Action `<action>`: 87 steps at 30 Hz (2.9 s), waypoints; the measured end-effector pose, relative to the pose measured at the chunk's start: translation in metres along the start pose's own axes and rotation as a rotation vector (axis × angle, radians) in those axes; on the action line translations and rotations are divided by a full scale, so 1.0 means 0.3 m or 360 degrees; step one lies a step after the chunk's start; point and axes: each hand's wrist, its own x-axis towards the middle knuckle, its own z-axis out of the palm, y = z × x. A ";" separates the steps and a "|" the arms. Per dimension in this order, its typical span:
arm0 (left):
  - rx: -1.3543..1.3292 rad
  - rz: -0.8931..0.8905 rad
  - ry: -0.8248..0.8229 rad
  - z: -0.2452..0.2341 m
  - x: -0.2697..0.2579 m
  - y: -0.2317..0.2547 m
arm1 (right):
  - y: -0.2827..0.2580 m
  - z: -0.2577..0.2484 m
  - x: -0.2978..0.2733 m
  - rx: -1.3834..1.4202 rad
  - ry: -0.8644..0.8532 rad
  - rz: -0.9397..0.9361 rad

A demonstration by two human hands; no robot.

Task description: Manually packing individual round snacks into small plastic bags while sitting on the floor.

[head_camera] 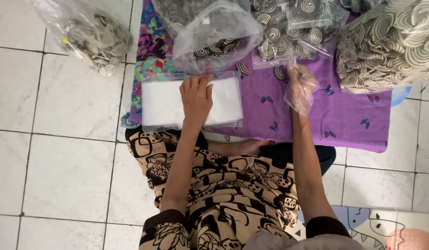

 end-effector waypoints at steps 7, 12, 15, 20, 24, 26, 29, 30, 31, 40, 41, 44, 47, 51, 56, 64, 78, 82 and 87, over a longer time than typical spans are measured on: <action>-0.0233 -0.0095 0.0102 0.016 -0.017 -0.024 | -0.315 -0.032 -0.059 -0.0186 -0.0150 -0.0477; -0.0493 -0.0142 0.0144 -0.040 0.003 0.001 | -0.587 0.000 -0.195 0.0279 -0.0693 0.0158; -0.0521 -0.0155 0.0196 -0.046 0.003 0.002 | -0.591 0.039 -0.241 0.0611 -0.0791 0.0439; -0.0511 -0.0128 0.0259 -0.040 -0.001 -0.001 | -0.588 0.073 -0.269 0.0509 -0.0766 0.0369; -0.0454 -0.0141 0.0252 -0.047 -0.001 0.012 | -0.600 0.083 -0.280 0.0416 -0.0743 0.0323; -0.0419 -0.0135 0.0260 -0.048 0.004 0.017 | -0.617 0.073 -0.279 0.0527 -0.0835 0.0219; -0.0402 -0.0175 0.0245 -0.044 -0.001 0.015 | -0.661 0.075 -0.278 0.0526 -0.0839 0.0303; -0.0400 -0.0178 0.0246 -0.066 0.006 0.020 | -0.667 0.074 -0.278 0.0526 -0.0842 0.0302; -0.0449 -0.0204 0.0233 -0.085 0.015 0.026 | -0.672 0.071 -0.274 0.0469 -0.0832 0.0319; -0.0247 -0.0403 -0.0318 -0.150 -0.036 -0.045 | -0.608 0.075 -0.259 0.1079 -0.0517 0.0729; -0.0271 -0.0444 -0.0351 -0.150 -0.039 -0.040 | -0.583 0.070 -0.253 0.1090 -0.0505 0.0708; -0.0288 -0.0508 -0.0459 -0.180 -0.021 -0.013 | -0.592 0.066 -0.252 0.1108 -0.0700 0.0653; -0.0204 -0.0559 -0.0627 -0.160 -0.026 -0.030 | -0.435 0.048 -0.224 0.1658 -0.0998 0.0764; -0.0163 -0.0530 -0.0590 -0.132 -0.039 -0.046 | -0.396 0.050 -0.218 0.1643 -0.0982 0.0571; -0.0113 -0.0502 -0.0540 -0.129 -0.042 -0.047 | -0.553 0.051 -0.269 0.0934 -0.0585 0.0579; -0.0107 -0.0506 -0.0523 -0.123 -0.041 -0.049 | -0.593 0.009 -0.235 0.0626 -0.0803 0.0789; -0.0197 -0.0526 -0.0484 -0.141 -0.032 -0.033 | -0.598 0.016 -0.225 0.0660 -0.0623 0.0778; -0.0190 -0.0537 -0.0470 -0.139 -0.037 -0.040 | -0.604 0.036 -0.243 0.0816 -0.0667 0.0746; -0.0184 -0.0523 -0.0415 -0.141 -0.037 -0.030 | -0.515 0.052 -0.242 0.0749 -0.0772 0.0821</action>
